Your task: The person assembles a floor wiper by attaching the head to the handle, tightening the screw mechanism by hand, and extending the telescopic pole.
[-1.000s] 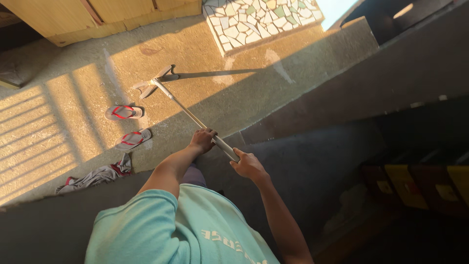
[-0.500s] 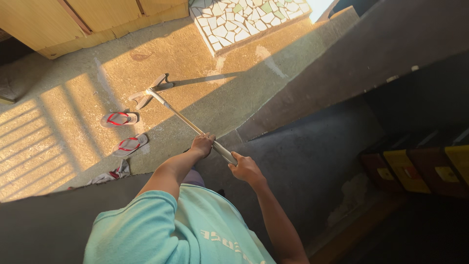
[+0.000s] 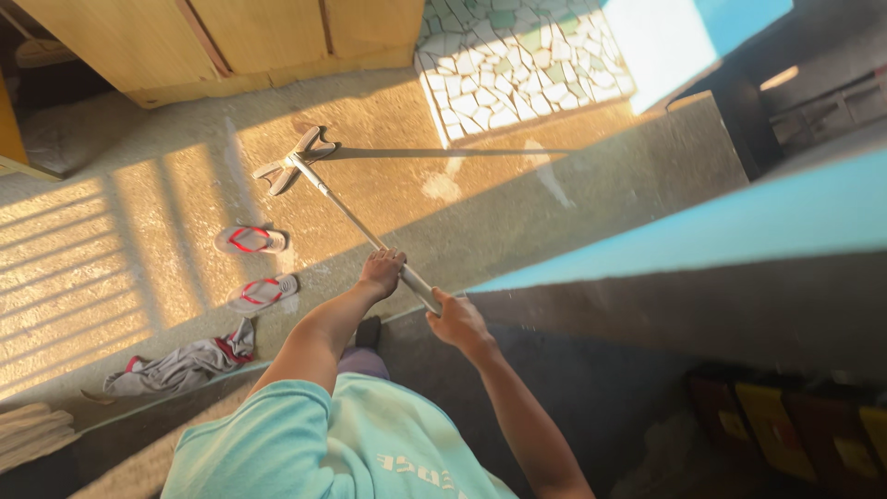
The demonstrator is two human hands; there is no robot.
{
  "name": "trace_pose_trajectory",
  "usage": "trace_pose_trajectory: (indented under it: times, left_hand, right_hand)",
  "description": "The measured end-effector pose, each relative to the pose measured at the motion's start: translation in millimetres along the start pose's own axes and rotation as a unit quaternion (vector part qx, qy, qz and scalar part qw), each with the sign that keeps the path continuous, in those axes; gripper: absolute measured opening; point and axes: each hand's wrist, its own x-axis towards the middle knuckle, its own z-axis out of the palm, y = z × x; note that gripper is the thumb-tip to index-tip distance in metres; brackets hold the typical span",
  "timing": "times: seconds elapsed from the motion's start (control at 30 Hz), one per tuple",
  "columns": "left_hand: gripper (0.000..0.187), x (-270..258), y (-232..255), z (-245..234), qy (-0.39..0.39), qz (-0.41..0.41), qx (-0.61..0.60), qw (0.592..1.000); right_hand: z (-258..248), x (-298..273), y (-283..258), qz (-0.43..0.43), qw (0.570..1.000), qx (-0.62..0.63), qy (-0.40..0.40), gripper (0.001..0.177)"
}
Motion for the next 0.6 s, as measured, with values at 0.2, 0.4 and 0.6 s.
trace_pose_trajectory:
  times: [0.2, 0.4, 0.6]
  left_hand:
    - [0.031, 41, -64, -36, 0.005, -0.037, -0.037, 0.999]
    - [0.029, 66, -99, -53, -0.012, -0.134, -0.107, 0.985]
    - [0.034, 76, -113, -62, 0.008, -0.196, -0.121, 0.973]
  right_hand:
    - [-16, 67, -60, -0.007, 0.999, -0.015, -0.043, 0.064]
    - [-26, 113, -98, -0.014, 0.998, 0.016, -0.067, 0.066]
    - [-22, 138, -128, 0.0, 0.995, 0.003, -0.102, 0.069]
